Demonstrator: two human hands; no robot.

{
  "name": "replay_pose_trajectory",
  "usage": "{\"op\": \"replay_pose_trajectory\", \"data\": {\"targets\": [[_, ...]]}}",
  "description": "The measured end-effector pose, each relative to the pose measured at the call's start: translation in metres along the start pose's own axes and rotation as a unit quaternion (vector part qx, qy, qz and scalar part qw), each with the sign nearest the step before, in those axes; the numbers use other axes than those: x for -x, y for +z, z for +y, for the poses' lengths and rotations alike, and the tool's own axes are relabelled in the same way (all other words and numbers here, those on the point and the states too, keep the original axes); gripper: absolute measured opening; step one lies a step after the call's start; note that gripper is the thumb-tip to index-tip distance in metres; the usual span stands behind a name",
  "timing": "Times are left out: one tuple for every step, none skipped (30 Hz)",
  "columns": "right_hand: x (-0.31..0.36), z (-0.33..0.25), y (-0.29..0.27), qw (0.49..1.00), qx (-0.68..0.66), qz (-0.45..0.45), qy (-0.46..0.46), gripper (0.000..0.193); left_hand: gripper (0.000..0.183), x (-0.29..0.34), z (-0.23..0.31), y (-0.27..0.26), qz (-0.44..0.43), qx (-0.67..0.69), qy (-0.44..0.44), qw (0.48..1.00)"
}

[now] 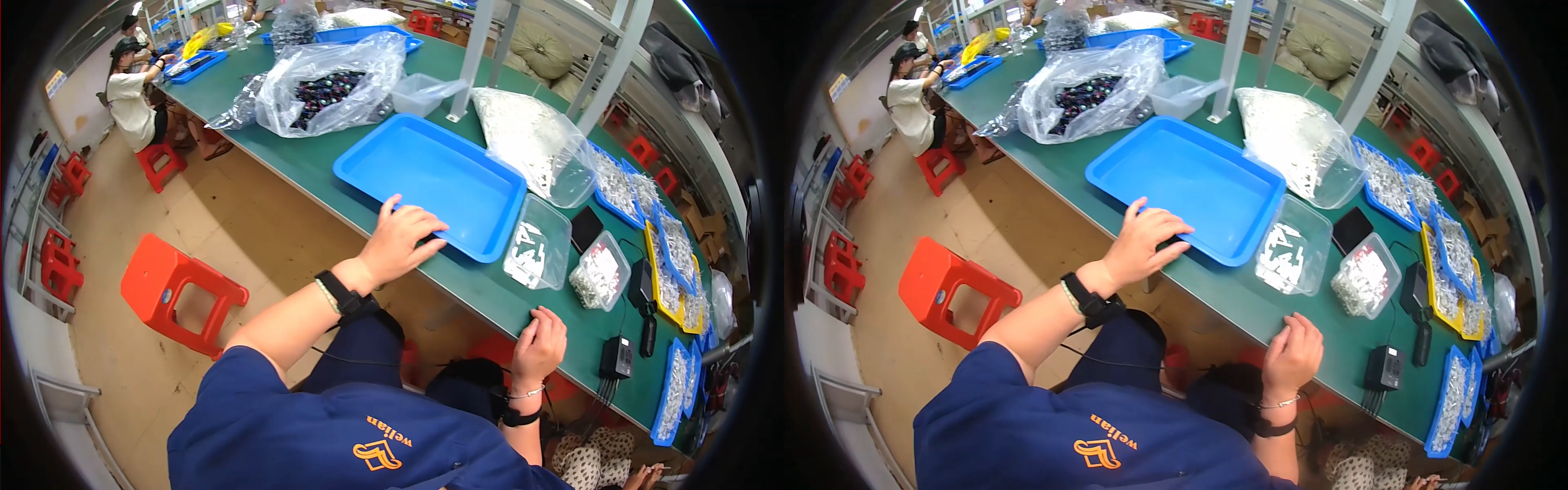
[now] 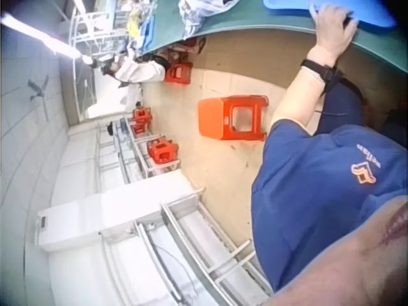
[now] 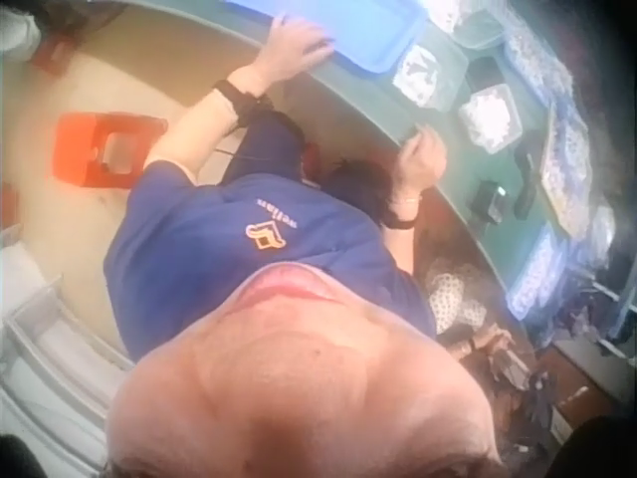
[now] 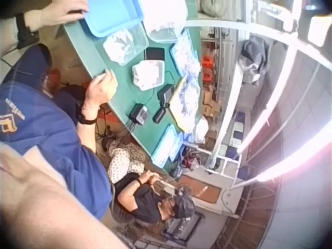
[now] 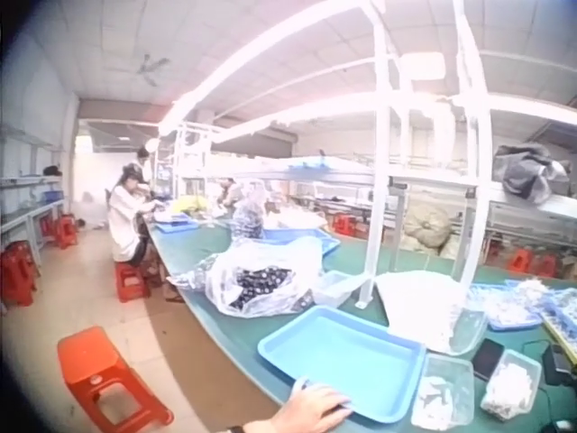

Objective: The person picks up white plastic pieces from a container and places them onto a blue tray before picking up a black electronic device to connect a cable to it.

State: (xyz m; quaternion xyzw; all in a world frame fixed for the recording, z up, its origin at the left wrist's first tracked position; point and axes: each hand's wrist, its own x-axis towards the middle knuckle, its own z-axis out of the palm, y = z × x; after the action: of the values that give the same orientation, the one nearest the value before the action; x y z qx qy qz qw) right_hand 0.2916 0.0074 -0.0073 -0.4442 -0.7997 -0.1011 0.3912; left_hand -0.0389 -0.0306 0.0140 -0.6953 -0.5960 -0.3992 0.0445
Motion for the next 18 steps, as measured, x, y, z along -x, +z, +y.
{"op": "replay_pose_trajectory", "data": {"targets": [[0.0, -0.001, -0.001, 1.0, 0.005, -0.01, 0.005, 0.017, 0.022, 0.0, -0.004, -0.002, -0.003, 0.021, 0.003, 1.0], [0.001, 0.002, -0.002, 1.0, 0.005, -0.006, 0.001, 0.017, 0.022, 0.0, -0.007, -0.005, -0.002, 0.018, 0.0, 1.0], [0.001, 0.002, -0.001, 1.0, 0.005, -0.001, -0.003, 0.017, 0.024, -0.004, -0.011, -0.009, 0.046, 0.025, -0.006, 0.999], [0.0, 0.001, 0.0, 1.0, 0.003, -0.001, -0.004, 0.017, 0.025, -0.009, -0.017, -0.013, 0.093, 0.033, -0.011, 0.995], [0.0, 0.001, -0.002, 1.0, 0.002, 0.0, -0.001, 0.016, 0.028, -0.014, -0.027, -0.023, 0.113, 0.02, -0.027, 0.993], [0.0, 0.0, -0.004, 1.0, 0.002, 0.002, 0.003, 0.016, 0.031, -0.019, -0.045, -0.034, 0.16, 0.009, -0.031, 0.987], [0.0, -0.001, -0.003, 1.0, -0.001, 0.002, 0.002, 0.016, 0.035, -0.02, -0.068, -0.045, 0.218, -0.024, -0.053, 0.974], [-0.001, -0.001, -0.003, 1.0, 0.003, 0.001, 0.003, 0.016, 0.042, -0.019, -0.088, -0.054, 0.265, -0.054, -0.1, 0.958], [-0.001, -0.002, -0.005, 1.0, 0.007, 0.002, 0.006, 0.016, 0.058, -0.019, -0.11, -0.063, 0.338, -0.109, -0.144, 0.924], [0.001, -0.003, -0.005, 1.0, 0.01, 0.006, 0.009, 0.016, 0.069, -0.017, -0.134, -0.076, 0.393, -0.116, -0.191, 0.892], [0.0, -0.003, -0.002, 1.0, 0.004, 0.004, 0.001, 0.016, 0.08, -0.013, -0.164, -0.091, 0.451, -0.122, -0.24, 0.851], [-0.001, -0.003, 0.001, 1.0, -0.006, 0.003, -0.007, 0.016, 0.089, -0.007, -0.195, -0.105, 0.472, -0.129, -0.288, 0.823], [-0.001, -0.004, 0.001, 1.0, -0.004, 0.006, -0.008, 0.016, 0.099, -0.006, -0.219, -0.115, 0.489, -0.13, -0.336, 0.794], [0.0, -0.003, 0.001, 1.0, -0.004, 0.004, -0.003, 0.016, 0.102, -0.01, -0.229, -0.125, 0.48, -0.076, -0.368, 0.793], [0.002, -0.003, -0.001, 1.0, -0.001, 0.002, 0.003, 0.016, 0.106, -0.017, -0.229, -0.129, 0.466, -0.02, -0.398, 0.79], [0.003, -0.002, -0.002, 1.0, 0.004, 0.005, 0.006, 0.016, 0.104, -0.024, -0.229, -0.133, 0.454, 0.017, -0.407, 0.792], [0.003, -0.002, -0.002, 1.0, 0.008, 0.003, 0.004, 0.016, 0.104, -0.026, -0.235, -0.135, 0.457, 0.016, -0.406, 0.791], [0.002, -0.003, -0.002, 1.0, 0.012, 0.002, 0.002, 0.016, 0.102, -0.026, -0.245, -0.135, 0.392, 0.078, -0.383, 0.833]]}}
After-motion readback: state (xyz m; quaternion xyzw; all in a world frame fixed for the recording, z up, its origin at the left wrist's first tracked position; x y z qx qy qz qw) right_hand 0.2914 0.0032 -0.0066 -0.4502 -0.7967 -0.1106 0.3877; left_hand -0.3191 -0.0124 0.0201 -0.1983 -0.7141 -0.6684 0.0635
